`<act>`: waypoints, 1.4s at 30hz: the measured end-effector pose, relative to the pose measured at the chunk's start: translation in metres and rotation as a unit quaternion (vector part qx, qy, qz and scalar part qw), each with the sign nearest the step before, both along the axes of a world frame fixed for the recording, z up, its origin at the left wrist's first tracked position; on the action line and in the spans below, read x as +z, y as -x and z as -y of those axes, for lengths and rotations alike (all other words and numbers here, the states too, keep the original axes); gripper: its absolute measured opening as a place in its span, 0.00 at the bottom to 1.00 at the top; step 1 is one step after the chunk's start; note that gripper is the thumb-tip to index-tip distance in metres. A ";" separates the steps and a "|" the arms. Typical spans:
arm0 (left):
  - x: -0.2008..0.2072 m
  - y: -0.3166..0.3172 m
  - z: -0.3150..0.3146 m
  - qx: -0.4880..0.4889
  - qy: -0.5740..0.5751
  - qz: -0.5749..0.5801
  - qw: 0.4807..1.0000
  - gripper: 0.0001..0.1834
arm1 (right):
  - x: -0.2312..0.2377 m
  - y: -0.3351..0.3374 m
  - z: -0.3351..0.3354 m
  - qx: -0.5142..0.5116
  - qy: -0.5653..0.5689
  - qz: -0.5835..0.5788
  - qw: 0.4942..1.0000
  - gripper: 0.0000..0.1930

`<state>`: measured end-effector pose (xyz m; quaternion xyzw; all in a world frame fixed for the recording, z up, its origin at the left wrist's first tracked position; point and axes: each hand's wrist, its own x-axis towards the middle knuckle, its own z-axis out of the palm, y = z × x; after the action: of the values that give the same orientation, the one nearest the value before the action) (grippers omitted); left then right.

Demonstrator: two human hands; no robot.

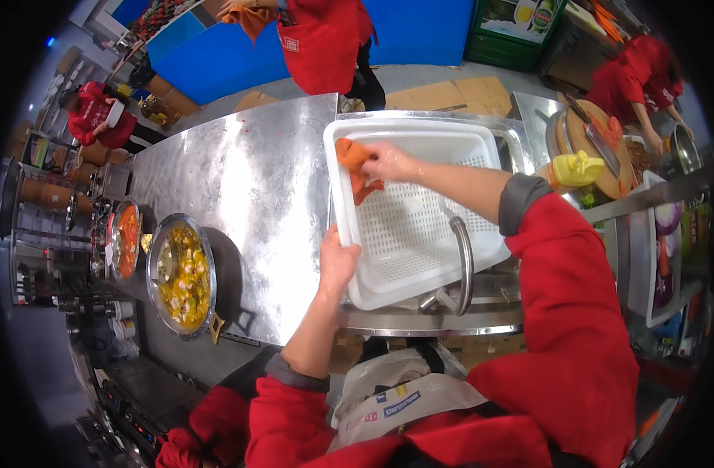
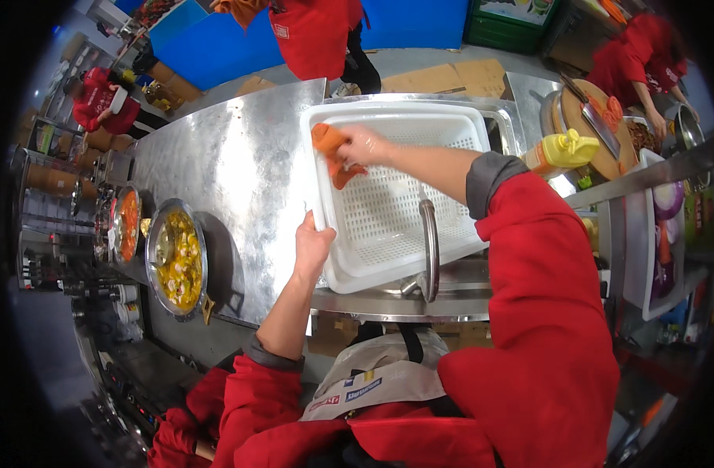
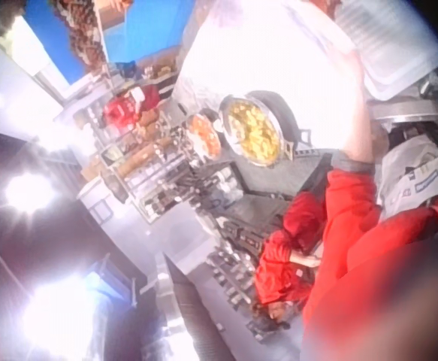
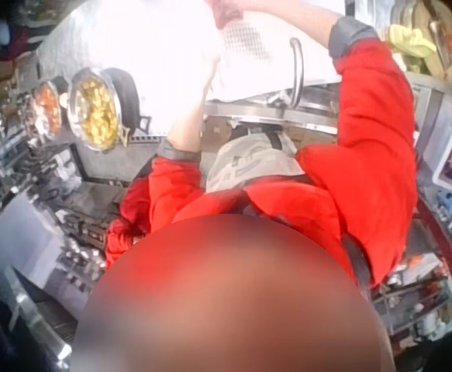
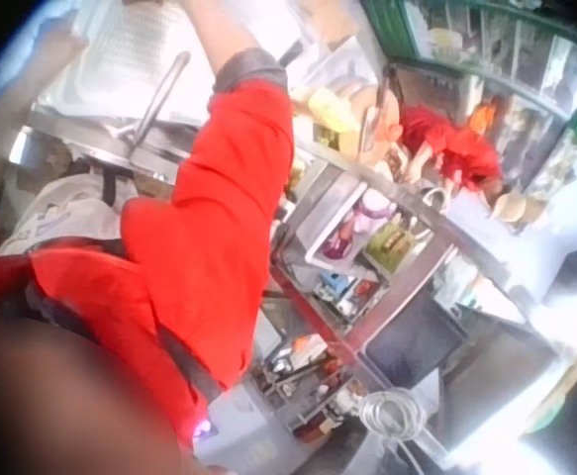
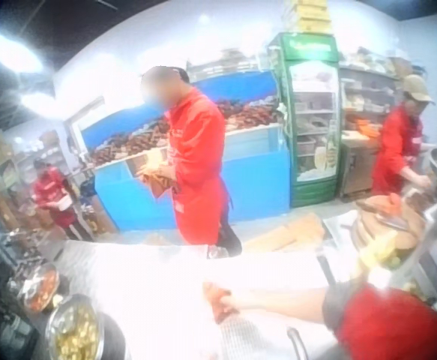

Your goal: The person retrieves a purple cloth, stirs a large pot of sliced meat with a ladle, then washes a white plastic container and a basket in the sink. They return to the pot to stir the meat again and place the container nearby.

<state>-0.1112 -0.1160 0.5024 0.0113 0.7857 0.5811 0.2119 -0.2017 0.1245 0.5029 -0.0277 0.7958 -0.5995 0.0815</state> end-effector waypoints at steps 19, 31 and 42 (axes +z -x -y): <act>-0.002 0.009 -0.001 -0.004 -0.018 0.044 0.999 0.26 | -0.013 0.013 -0.020 -0.178 0.242 0.145 0.943 0.12; -0.004 0.018 -0.002 0.006 -0.037 0.052 0.998 0.24 | -0.062 -0.025 -0.030 0.164 -0.031 0.417 0.894 0.14; -0.013 0.026 0.000 0.007 -0.064 0.076 0.995 0.22 | -0.147 -0.126 -0.009 0.120 -0.296 0.010 0.947 0.09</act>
<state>-0.1375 -0.1156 0.4897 -0.0249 0.7283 0.6309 0.2662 -0.0760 0.1340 0.3557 -0.0918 0.9275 -0.3226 0.1653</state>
